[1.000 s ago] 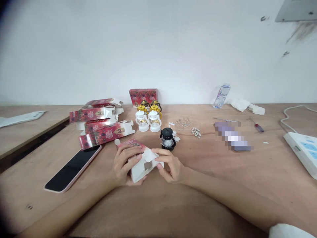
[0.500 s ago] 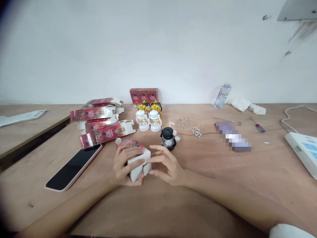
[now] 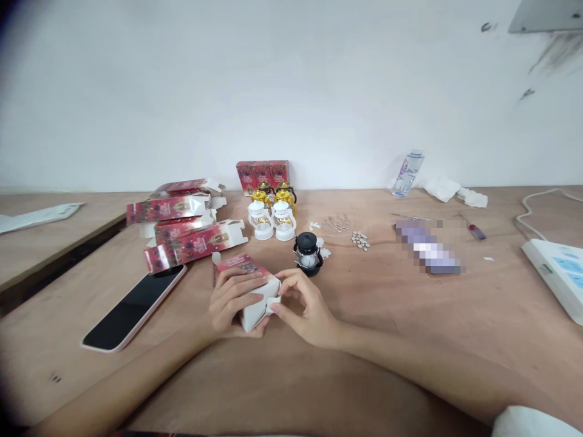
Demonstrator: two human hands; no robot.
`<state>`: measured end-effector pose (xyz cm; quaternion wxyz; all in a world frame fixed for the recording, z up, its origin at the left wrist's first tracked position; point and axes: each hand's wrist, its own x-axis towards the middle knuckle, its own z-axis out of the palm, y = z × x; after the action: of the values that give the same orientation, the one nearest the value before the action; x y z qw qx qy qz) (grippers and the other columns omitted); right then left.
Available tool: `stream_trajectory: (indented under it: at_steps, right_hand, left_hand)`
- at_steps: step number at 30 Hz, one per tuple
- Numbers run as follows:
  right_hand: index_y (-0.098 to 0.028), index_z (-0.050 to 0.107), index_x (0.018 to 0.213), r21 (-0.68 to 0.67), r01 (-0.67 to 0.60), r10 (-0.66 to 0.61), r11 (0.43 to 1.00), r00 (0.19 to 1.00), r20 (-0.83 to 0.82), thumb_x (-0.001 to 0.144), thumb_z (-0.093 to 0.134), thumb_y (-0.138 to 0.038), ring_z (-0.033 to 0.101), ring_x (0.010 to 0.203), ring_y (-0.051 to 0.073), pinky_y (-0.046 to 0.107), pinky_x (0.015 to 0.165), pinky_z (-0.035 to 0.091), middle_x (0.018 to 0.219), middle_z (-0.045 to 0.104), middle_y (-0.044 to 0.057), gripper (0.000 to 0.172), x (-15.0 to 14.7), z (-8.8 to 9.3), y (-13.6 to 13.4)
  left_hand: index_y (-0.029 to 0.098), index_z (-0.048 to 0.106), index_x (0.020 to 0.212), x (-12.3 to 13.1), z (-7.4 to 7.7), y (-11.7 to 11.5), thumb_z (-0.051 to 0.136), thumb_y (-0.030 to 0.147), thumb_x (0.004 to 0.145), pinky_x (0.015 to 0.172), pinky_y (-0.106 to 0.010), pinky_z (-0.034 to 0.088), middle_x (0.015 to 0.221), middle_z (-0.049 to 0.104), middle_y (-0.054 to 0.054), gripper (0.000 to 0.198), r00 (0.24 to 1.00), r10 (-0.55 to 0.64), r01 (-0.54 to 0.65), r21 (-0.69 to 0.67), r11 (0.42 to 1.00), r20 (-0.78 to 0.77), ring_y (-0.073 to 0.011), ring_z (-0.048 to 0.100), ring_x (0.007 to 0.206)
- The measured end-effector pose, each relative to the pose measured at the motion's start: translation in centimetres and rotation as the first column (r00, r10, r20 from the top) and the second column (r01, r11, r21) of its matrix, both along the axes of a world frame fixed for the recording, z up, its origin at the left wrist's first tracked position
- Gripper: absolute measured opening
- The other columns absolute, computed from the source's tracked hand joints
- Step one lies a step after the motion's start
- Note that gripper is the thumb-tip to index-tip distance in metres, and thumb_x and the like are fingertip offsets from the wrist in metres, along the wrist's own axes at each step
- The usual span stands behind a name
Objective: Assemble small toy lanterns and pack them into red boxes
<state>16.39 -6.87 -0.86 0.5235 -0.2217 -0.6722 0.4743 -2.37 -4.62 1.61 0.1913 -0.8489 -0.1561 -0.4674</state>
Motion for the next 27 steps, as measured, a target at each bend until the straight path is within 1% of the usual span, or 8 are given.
stream_trajectory:
  at_steps: [6,9,12,16,20,24,27]
  right_hand:
    - [-0.023,0.049,0.087,-0.029,0.042,-0.043,0.999,0.999,-0.012,0.081,0.064,-0.026,0.055,0.102,0.015,0.033,0.089,0.048,0.107,0.049,0.005,0.017,-0.2,-0.2,0.1]
    - [-0.023,0.05,0.088,-0.079,0.046,-0.05,0.996,0.998,-0.041,0.078,0.068,-0.027,0.056,0.1,0.014,0.032,0.088,0.048,0.107,0.05,0.004,0.021,-0.3,-0.5,0.2]
    - [-0.026,0.05,0.095,-0.161,-0.029,0.015,0.987,0.996,-0.091,0.073,0.073,-0.029,0.058,0.1,0.014,0.031,0.085,0.05,0.112,0.052,0.003,0.031,-0.5,-0.7,0.4]
    - [-0.028,0.05,0.111,-0.231,-0.157,0.142,0.96,0.987,-0.08,0.071,0.074,-0.03,0.058,0.104,0.016,0.032,0.087,0.051,0.117,0.056,0.004,0.046,-0.3,-0.6,0.6]
    - [-0.03,0.053,0.117,-0.248,-0.244,0.229,0.937,0.969,-0.089,0.072,0.074,-0.027,0.059,0.103,0.014,0.029,0.087,0.051,0.123,0.056,0.002,0.05,-0.1,-0.6,0.8]
    - [-0.032,0.056,0.116,-0.265,-0.276,0.256,0.924,0.96,-0.11,0.07,0.076,-0.025,0.058,0.104,0.013,0.026,0.087,0.05,0.129,0.052,0.001,0.05,-0.1,-0.8,1.0]
    - [-0.032,0.056,0.116,-0.268,-0.267,0.244,0.926,0.963,-0.117,0.068,0.077,-0.026,0.058,0.103,0.013,0.027,0.088,0.049,0.121,0.057,0.001,0.053,-0.2,-0.8,1.0]
  left_hand:
    - [0.018,0.054,0.093,-0.1,-0.4,0.0,0.067,0.031,0.066,0.076,-0.037,0.05,0.091,0.072,-0.009,0.033,1.0,0.019,-0.018,0.042,0.999,-0.023,-0.0224,0.068,0.087]
    - [0.019,0.055,0.093,-0.2,-0.6,0.1,0.068,0.031,0.066,0.077,-0.038,0.05,0.09,0.072,-0.008,0.032,0.999,0.015,-0.014,0.053,0.999,-0.034,-0.0225,0.068,0.087]
    - [0.018,0.056,0.093,-0.4,-0.8,0.2,0.068,0.032,0.066,0.077,-0.038,0.049,0.091,0.072,-0.009,0.032,0.999,-0.015,0.016,0.062,0.998,-0.03,-0.0236,0.068,0.09]
    - [0.018,0.056,0.094,-0.6,-1.0,0.3,0.07,0.032,0.066,0.08,-0.039,0.049,0.093,0.071,-0.008,0.034,0.997,-0.062,0.066,0.081,0.995,-0.047,-0.0242,0.066,0.096]
    - [0.019,0.056,0.093,-0.6,-1.0,0.1,0.067,0.033,0.069,0.079,-0.038,0.05,0.094,0.071,-0.007,0.031,0.993,-0.095,0.101,0.098,0.99,-0.071,-0.0225,0.065,0.097]
    - [0.019,0.055,0.092,-0.5,-1.2,-0.1,0.066,0.034,0.071,0.077,-0.038,0.051,0.097,0.071,-0.008,0.028,0.99,-0.108,0.117,0.105,0.988,-0.09,-0.0218,0.065,0.095]
    - [0.019,0.054,0.093,-0.3,-1.2,-0.2,0.066,0.034,0.072,0.079,-0.039,0.05,0.096,0.071,-0.008,0.028,0.988,-0.12,0.13,0.105,0.986,-0.098,-0.023,0.063,0.1]
